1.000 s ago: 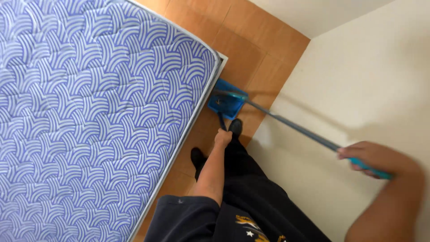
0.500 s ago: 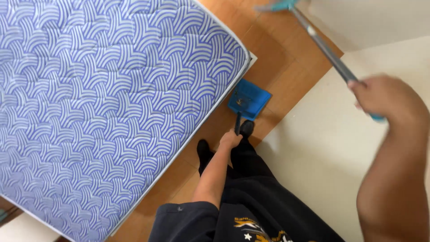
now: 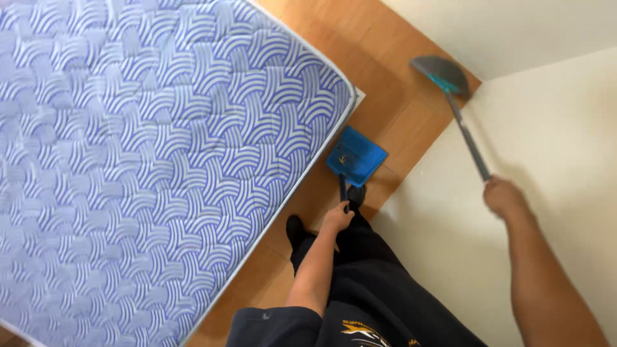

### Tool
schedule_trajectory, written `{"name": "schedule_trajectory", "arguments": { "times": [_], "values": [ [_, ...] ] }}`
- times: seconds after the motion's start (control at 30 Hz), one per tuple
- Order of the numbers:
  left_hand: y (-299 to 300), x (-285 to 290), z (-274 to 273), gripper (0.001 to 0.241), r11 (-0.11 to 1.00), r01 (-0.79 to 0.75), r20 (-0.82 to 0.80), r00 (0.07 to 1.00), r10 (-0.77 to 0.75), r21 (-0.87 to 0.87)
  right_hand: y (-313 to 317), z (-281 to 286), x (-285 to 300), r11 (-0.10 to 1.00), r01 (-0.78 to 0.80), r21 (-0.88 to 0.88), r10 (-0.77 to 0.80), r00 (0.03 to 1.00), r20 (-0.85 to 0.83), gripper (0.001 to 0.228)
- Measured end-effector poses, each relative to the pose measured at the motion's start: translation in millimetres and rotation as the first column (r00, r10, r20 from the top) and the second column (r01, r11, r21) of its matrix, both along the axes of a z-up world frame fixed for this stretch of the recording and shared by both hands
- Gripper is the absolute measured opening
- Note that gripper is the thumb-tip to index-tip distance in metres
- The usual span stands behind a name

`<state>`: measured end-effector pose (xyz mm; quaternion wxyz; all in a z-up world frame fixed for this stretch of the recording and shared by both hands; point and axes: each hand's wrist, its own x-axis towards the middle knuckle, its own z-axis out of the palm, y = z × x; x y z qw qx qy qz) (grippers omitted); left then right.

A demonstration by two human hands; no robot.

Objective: Sweeping and mopping the tiled floor in a bedroom.

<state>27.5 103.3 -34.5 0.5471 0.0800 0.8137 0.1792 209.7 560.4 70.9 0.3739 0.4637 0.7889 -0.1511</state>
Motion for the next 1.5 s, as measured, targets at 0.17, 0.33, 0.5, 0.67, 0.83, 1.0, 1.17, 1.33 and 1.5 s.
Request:
{"name": "schedule_trajectory", "arguments": {
  "times": [0.17,0.33,0.5,0.67,0.83,1.0,1.17,1.33,1.5],
  "values": [
    [13.1,3.3,0.7,0.06,0.988,0.137,-0.061,0.989,-0.133,0.068,-173.4,97.6,20.4,0.803,0.516,-0.298,-0.559,0.826,-0.076,0.047],
    [-1.5,-19.2,-13.0,0.058,0.931,0.36,-0.17,0.923,-0.346,0.061,-297.1,214.7,23.6,0.693,0.576,-0.433,-0.638,0.77,0.003,0.049],
    [-52.2,-51.4,-31.7,0.064,0.859,0.508,-0.164,0.855,-0.493,0.065,-373.3,280.9,96.7,0.437,0.76,-0.48,-0.871,0.492,-0.015,0.056],
    [-115.5,-63.8,-2.8,0.064,0.815,0.579,-0.12,0.811,-0.572,0.025,-438.5,321.3,138.8,0.271,0.839,-0.472,-0.961,0.268,-0.074,0.056],
    [-147.6,-53.1,31.1,0.065,0.85,0.512,-0.073,0.85,-0.522,-0.121,-436.1,326.2,122.5,0.308,0.862,-0.403,-0.952,0.282,-0.123,0.055],
    [-144.5,-43.2,54.4,0.064,0.854,0.494,-0.061,0.859,-0.508,-0.163,-442.5,176.2,115.0,0.824,0.548,-0.141,-0.557,0.74,-0.377,0.055],
    [-149.1,-29.7,43.5,0.065,0.849,0.502,-0.094,0.849,-0.52,-0.164,-516.9,107.2,79.0,0.84,0.493,-0.227,-0.529,0.838,-0.135,0.068],
    [-168.4,-13.8,25.9,0.063,0.862,0.489,-0.172,0.845,-0.506,-0.13,-533.3,204.3,93.1,0.771,0.457,-0.443,-0.534,0.844,-0.059,0.045],
    [-226.6,0.2,19.4,0.053,0.897,0.442,-0.373,0.835,-0.405,0.015,-547.9,303.6,155.2,0.566,0.599,-0.567,-0.781,0.609,-0.138,0.057]
  ]
}}
